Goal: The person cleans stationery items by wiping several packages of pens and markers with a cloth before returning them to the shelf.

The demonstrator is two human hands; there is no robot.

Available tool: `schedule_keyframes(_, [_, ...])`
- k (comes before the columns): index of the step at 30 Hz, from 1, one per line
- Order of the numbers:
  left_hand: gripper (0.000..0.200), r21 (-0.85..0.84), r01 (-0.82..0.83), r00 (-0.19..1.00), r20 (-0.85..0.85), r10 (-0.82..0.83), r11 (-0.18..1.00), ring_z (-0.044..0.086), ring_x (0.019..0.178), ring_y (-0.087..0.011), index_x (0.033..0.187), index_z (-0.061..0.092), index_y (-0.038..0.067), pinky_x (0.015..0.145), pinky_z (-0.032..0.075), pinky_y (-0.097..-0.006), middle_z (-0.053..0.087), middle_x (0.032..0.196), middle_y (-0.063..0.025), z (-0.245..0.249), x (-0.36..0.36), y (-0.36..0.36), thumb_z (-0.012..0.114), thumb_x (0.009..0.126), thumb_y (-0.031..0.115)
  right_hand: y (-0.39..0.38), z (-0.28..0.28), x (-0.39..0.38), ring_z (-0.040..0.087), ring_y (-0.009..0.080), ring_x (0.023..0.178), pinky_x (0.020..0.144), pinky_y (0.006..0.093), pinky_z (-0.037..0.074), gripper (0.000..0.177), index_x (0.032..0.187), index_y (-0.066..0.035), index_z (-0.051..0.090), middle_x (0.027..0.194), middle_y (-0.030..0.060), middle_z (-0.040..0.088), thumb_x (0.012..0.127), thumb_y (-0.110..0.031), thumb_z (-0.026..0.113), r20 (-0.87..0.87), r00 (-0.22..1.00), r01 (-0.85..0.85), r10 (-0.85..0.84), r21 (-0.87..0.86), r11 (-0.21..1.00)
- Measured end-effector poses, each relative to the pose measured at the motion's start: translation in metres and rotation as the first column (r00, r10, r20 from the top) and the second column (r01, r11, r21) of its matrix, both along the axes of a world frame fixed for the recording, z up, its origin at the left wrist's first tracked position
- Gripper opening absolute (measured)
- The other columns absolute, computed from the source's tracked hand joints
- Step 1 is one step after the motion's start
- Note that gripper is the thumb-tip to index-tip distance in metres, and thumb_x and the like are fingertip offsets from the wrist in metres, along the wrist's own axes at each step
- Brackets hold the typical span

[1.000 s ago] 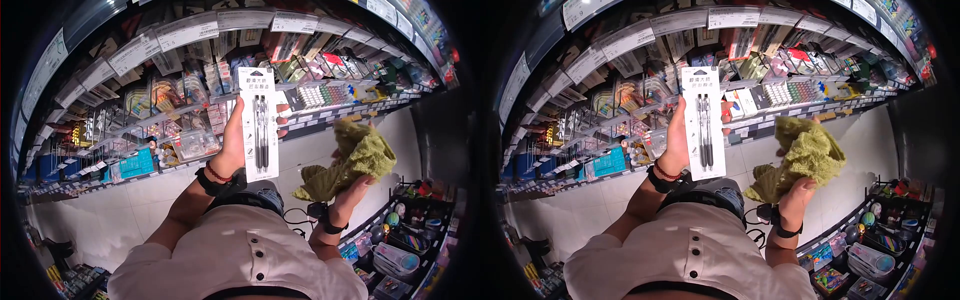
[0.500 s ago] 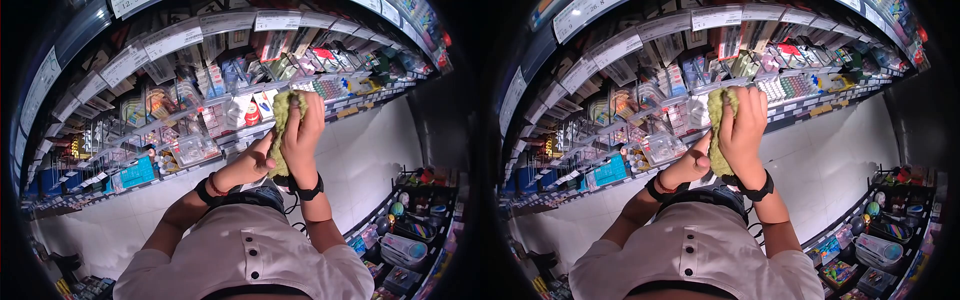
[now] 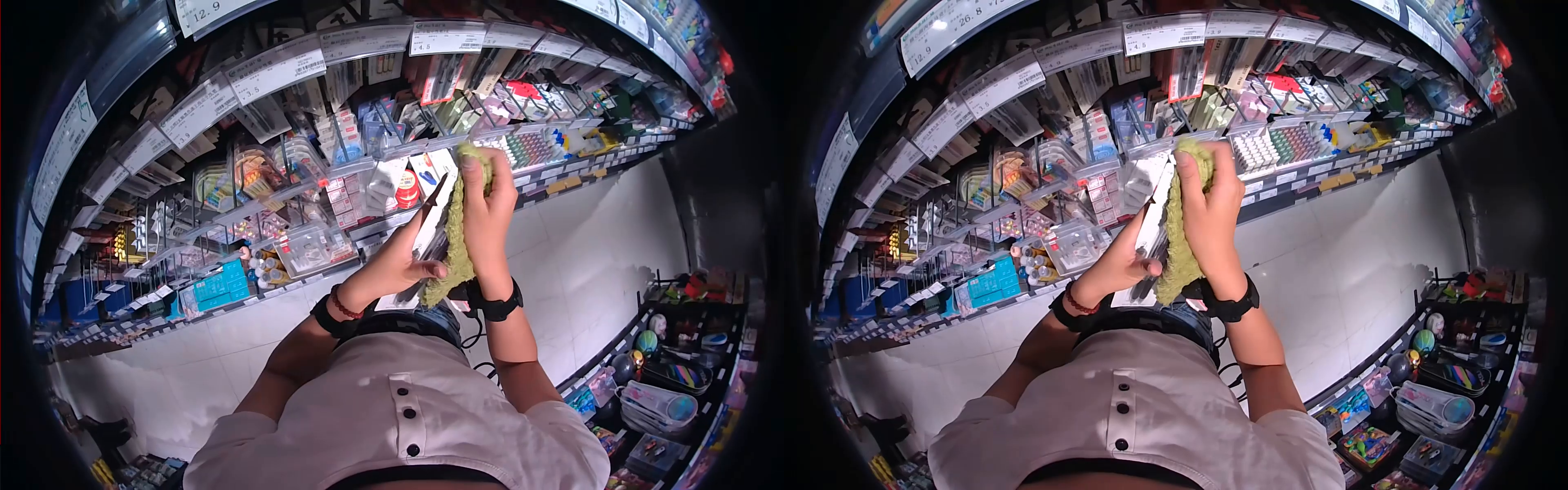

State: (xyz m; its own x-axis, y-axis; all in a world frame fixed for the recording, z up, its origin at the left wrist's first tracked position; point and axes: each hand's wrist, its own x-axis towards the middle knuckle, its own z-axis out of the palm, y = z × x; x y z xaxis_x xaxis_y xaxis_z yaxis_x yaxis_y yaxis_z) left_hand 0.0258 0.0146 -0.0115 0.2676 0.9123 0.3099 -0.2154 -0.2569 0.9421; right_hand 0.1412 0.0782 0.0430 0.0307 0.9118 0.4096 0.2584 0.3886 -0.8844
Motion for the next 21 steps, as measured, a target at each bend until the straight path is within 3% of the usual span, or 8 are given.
schedule_keyframes(1, [0.094, 0.048, -0.003, 0.993, -0.114, 0.009, 0.999, 0.024, 0.126, -0.0218, 0.134, 0.013, -0.003, 0.101, 0.020, -0.0319, 0.024, 0.136, -0.0180, 0.001, -0.004, 0.000, 0.069, 0.070, 0.036, 0.005, -0.007, 0.001, 0.034, 0.0069, 0.053, 0.047, 0.0237, 0.031, 0.029, 0.068, 0.002, 0.050, 0.054, 0.0001, 0.043, 0.085, -0.021, 0.056, 0.008, 1.000, -0.026, 0.026, 0.071, 0.997])
schedule_keyframes(5, [0.093, 0.098, -0.077, 0.983, -0.159, 0.092, 0.992, 0.014, 0.130, -0.0286, 0.136, 0.004, 0.000, 0.103, 0.017, -0.0354, 0.015, 0.140, -0.0195, 0.021, -0.001, 0.006, 0.066, 0.073, 0.030, 0.011, -0.009, 0.008, 0.023, 0.0022, 0.049, 0.043, 0.0210, 0.015, 0.043, 0.052, -0.002, 0.041, 0.050, -0.0072, 0.031, 0.090, -0.022, 0.048, -0.121, 0.988, 0.098, -0.091, 0.048, 0.994])
schedule_keyframes(9, [0.079, 0.403, -0.172, 0.701, -0.591, 0.399, 0.899, 0.010, 0.128, -0.0409, 0.136, 0.011, 0.003, 0.103, 0.015, -0.0453, 0.015, 0.139, -0.0207, 0.043, 0.002, -0.002, 0.058, 0.079, 0.031, 0.026, -0.006, 0.019, 0.029, 0.0031, 0.044, 0.040, 0.0231, 0.021, 0.051, 0.049, -0.007, 0.038, 0.045, -0.0037, 0.036, 0.091, -0.034, 0.042, -0.313, 0.910, 0.300, -0.272, 0.043, 0.953])
schedule_keyframes(12, [0.069, 0.551, -0.122, 0.358, -0.751, 0.554, 0.826, 0.015, 0.126, -0.0404, 0.134, 0.021, 0.003, 0.097, 0.014, -0.0522, 0.015, 0.139, -0.0199, 0.051, 0.009, -0.005, 0.040, 0.084, 0.046, 0.009, 0.016, 0.001, 0.044, 0.0058, 0.047, 0.044, 0.0224, 0.035, 0.050, 0.059, -0.005, 0.049, 0.054, -0.0005, 0.049, 0.091, -0.042, 0.038, -0.587, 0.754, 0.100, -0.295, -0.342, 0.934])
schedule_keyframes(16, [0.071, 0.568, -0.197, 0.517, -0.632, 0.577, 0.799, 0.022, 0.120, -0.0406, 0.128, 0.031, 0.000, 0.093, 0.019, -0.0508, 0.017, 0.136, -0.0237, 0.034, 0.002, 0.007, 0.041, 0.082, 0.053, -0.006, 0.002, -0.008, 0.055, 0.0121, 0.065, 0.054, 0.0244, 0.046, 0.049, 0.093, -0.005, 0.048, 0.082, 0.0060, 0.057, 0.087, -0.052, 0.036, -0.931, 0.364, -0.543, -0.034, -0.242, 0.804])
schedule_keyframes(17, [0.071, 0.551, -0.211, 0.575, -0.598, 0.558, 0.808, 0.023, 0.120, -0.0412, 0.124, 0.032, -0.003, 0.095, 0.020, -0.0493, 0.018, 0.134, -0.0256, 0.030, 0.001, 0.009, 0.040, 0.082, 0.054, -0.001, -0.024, -0.003, 0.056, 0.0145, 0.076, 0.063, 0.0262, 0.047, 0.055, 0.108, -0.004, 0.044, 0.093, 0.0086, 0.055, 0.087, -0.053, 0.032, -0.977, 0.102, -0.713, 0.187, 0.059, 0.698])
schedule_keyframes(20, [0.070, 0.265, -0.314, 0.862, -0.323, 0.391, 0.912, 0.022, 0.121, -0.0414, 0.126, 0.028, -0.004, 0.099, 0.018, -0.0462, 0.017, 0.135, -0.0258, 0.006, 0.006, 0.001, 0.037, 0.085, 0.052, -0.016, 0.016, -0.029, 0.053, 0.0196, 0.093, 0.080, 0.0323, 0.044, 0.065, 0.120, -0.001, 0.039, 0.105, 0.0119, 0.053, 0.088, -0.055, 0.024, -0.914, 0.376, -0.605, 0.152, -0.117, 0.788])
schedule_keyframes(21, [0.067, 0.187, -0.294, 0.905, -0.259, 0.336, 0.937, 0.022, 0.123, -0.0387, 0.128, 0.024, -0.003, 0.101, 0.016, -0.0421, 0.019, 0.134, -0.0245, 0.009, 0.007, -0.001, 0.031, 0.088, 0.050, -0.016, 0.007, -0.029, 0.041, 0.0216, 0.113, 0.096, 0.0344, 0.031, 0.076, 0.130, 0.001, 0.028, 0.125, 0.0136, 0.040, 0.085, -0.060, 0.021, -0.722, 0.599, -0.557, 0.347, -0.065, 0.828])
